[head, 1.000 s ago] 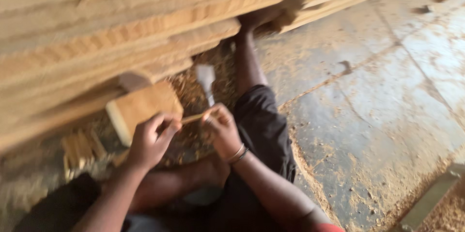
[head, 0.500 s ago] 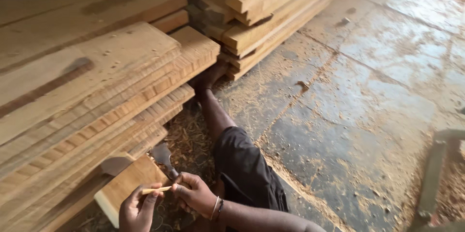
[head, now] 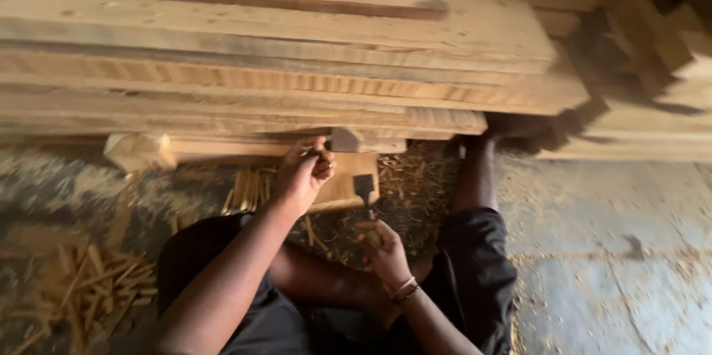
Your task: The person sits on the floor and uses a chisel to shape a small wooden block, producing wood shavings.
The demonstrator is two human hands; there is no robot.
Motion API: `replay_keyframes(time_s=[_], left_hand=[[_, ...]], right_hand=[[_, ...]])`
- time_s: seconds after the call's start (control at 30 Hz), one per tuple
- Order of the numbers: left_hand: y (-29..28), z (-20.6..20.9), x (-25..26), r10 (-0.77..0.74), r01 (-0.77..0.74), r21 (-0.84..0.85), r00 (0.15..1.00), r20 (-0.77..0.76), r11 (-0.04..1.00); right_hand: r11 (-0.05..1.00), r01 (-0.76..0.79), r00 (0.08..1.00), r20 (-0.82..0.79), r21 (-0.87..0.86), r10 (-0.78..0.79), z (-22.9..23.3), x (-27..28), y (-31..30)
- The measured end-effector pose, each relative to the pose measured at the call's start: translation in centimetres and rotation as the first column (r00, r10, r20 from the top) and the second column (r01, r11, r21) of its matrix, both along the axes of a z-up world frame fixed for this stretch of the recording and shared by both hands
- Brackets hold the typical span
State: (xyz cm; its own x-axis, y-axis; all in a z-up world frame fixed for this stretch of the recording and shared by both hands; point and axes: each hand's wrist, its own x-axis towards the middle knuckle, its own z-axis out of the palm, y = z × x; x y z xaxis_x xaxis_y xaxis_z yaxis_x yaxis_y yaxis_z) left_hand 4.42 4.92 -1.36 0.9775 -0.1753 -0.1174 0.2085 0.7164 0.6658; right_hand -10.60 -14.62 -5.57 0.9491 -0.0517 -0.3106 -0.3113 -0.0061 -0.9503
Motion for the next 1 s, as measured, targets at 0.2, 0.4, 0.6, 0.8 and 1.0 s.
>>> replay_keyframes(time_s=[0.2, 0.4, 0.6, 0.8, 1.0], left_hand=[[0.4, 0.9, 0.7, 0.053, -0.042, 0.071, 0.985, -0.166, 0.997], [0.4, -0.4, 1.2, 0.034, -0.009, 0.149, 0.985, -0.169, 0.989], [0.4, -1.3, 1.2, 0.036, -0.010, 0.212, 0.993, -0.117, 0.977], [-0.1, -0.8, 0.9, 0.074, -0.035, 0.486, 0.995, -0.061, 0.873], [-0.3, -1.8, 2.0, 0.072, -0.084, 0.570, 0.996, 0.044, 0.817]], right_hand=[[1.000, 0.011, 0.999, -0.052, -0.006, -0.012, 0.0, 0.7, 0.0], [1.000, 0.007, 0.999, -0.052, 0.006, -0.007, 0.0, 0.8, 0.3], [1.000, 0.002, 0.997, -0.073, -0.018, -0.004, 0.3, 0.8, 0.2], [1.000, -0.020, 0.999, -0.043, -0.024, 0.019, 0.4, 0.7, -0.3], [0.999, -0.035, 0.998, -0.047, -0.008, 0.034, 0.6, 0.9, -0.3]])
